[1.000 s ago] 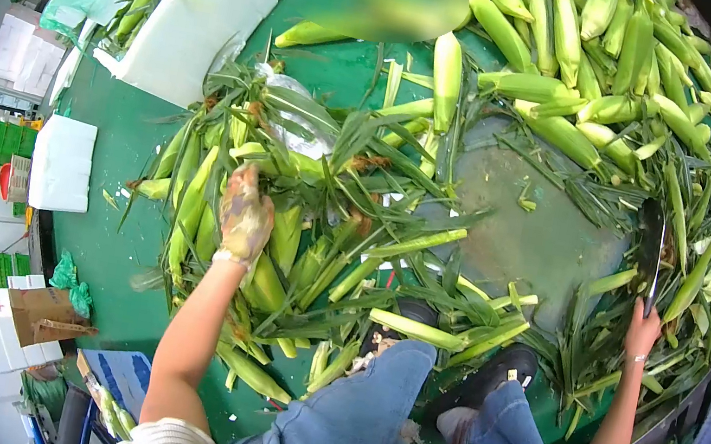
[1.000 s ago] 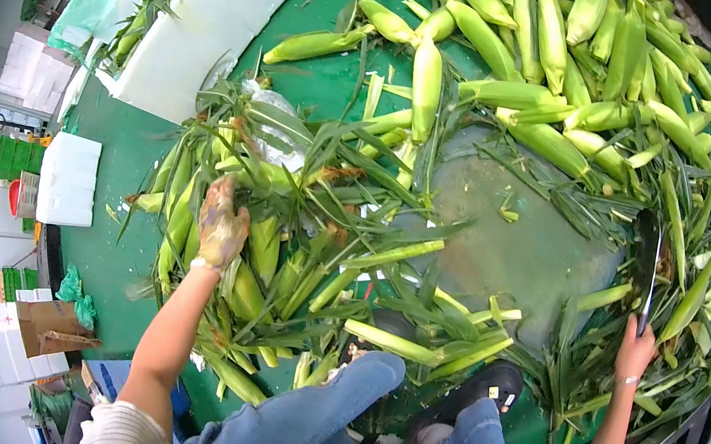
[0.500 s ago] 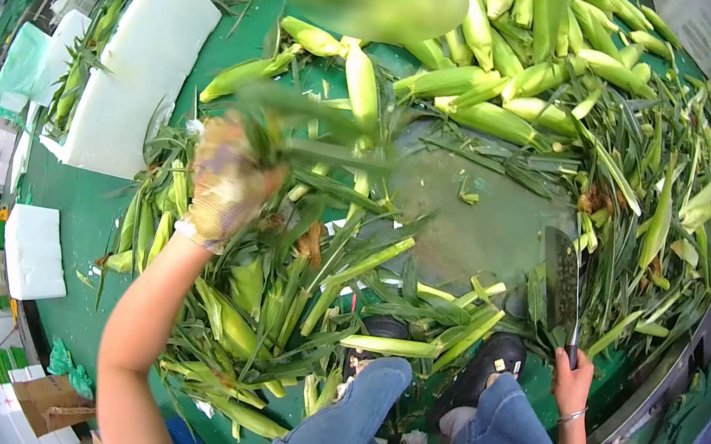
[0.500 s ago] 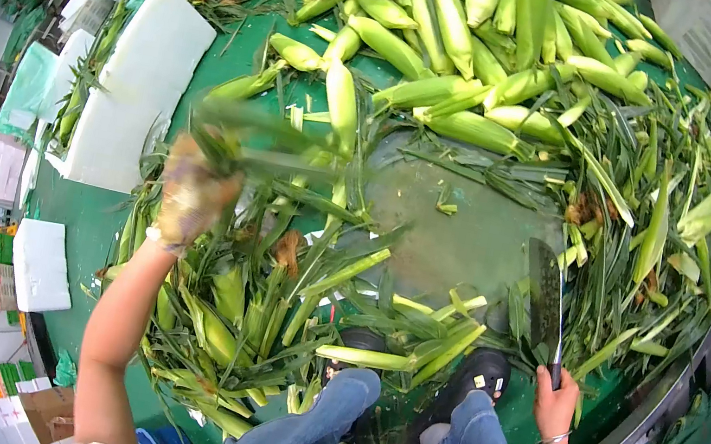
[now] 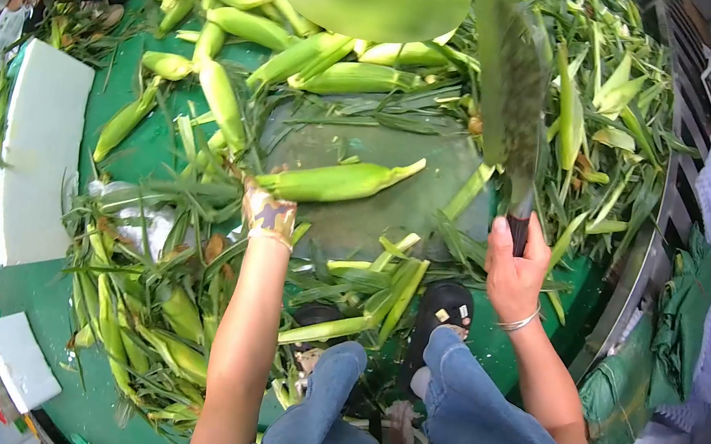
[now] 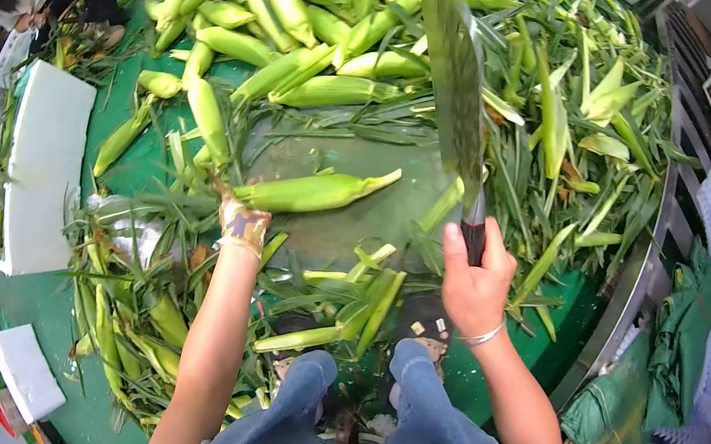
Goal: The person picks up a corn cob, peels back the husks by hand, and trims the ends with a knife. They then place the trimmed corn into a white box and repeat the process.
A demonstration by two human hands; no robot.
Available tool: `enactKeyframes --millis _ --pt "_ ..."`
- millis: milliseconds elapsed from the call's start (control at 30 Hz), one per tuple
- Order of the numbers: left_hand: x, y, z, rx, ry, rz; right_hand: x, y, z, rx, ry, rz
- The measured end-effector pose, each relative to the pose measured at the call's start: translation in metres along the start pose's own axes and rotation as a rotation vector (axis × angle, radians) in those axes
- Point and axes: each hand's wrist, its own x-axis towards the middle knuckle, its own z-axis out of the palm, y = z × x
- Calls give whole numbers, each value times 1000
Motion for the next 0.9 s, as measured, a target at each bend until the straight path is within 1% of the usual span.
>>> enactKeyframes --millis 33,67,133,167,200,267,300,333,400,433,467,533,567,600,633,667,700,733,767,800,833,867,900 --pt "-2 -3 2 -7 72 28 6 -12 7 91 60 -67" --pt "-1 -4 -3 -3 73 26 7 -19 13 186 115 -128" --pt "4 -2 -11 -9 -8 70 -10 11 33 143 120 -142" --pt "-3 -1 -3 -25 42 108 -23 39 45 45 49 -171" --pt "14 -1 -12 -32 30 114 -36 55 58 -48 -33 -110" --pt "65 -8 -44 112 -123 64 -52 96 73 -293 -381 202" --pt "32 -5 -21 3 -70 133 -49 86 69 -286 -362 231" --pt "28 2 -8 6 -77 134 -45 74 65 -280 -345 261" --pt "25 9 6 274 -211 398 -42 68 66 -277 -332 279" --pt "0 14 30 376 -176 406 -34 66 65 -276 -317 274" --pt "-4 9 43 355 -180 412 -21 60 60 -282 -316 253" --pt "-7 7 50 184 -156 369 -11 37 49 -230 -304 247" --pt "-9 12 49 103 -136 241 -8 29 46 -265 -280 206" --pt "-16 15 42 -177 -420 233 -6 16 40 -262 -261 165" --pt "-21 20 34 -174 -440 246 -10 7 34 -182 -213 78" --pt "-56 38 45 -172 -457 255 -15 -1 28 -107 -166 -5" --pt "-84 50 53 -114 -424 286 -22 -5 21 -152 -165 -94" --pt "-100 55 58 -64 -399 327 -30 6 22 -156 -174 -86" --pt "-101 53 50 44 -428 372 -41 28 28 -171 -166 -131" --pt "-71 43 28 57 -444 384 -53 51 37 -181 -148 -178" --pt "-62 33 13 208 -201 292 -63 79 48 -268 -237 -28" --pt "-31 18 -15 236 -144 304 -58 92 60 -398 -379 253" --pt "0 2 -43 263 -87 313 -54 90 60 -396 -404 232"
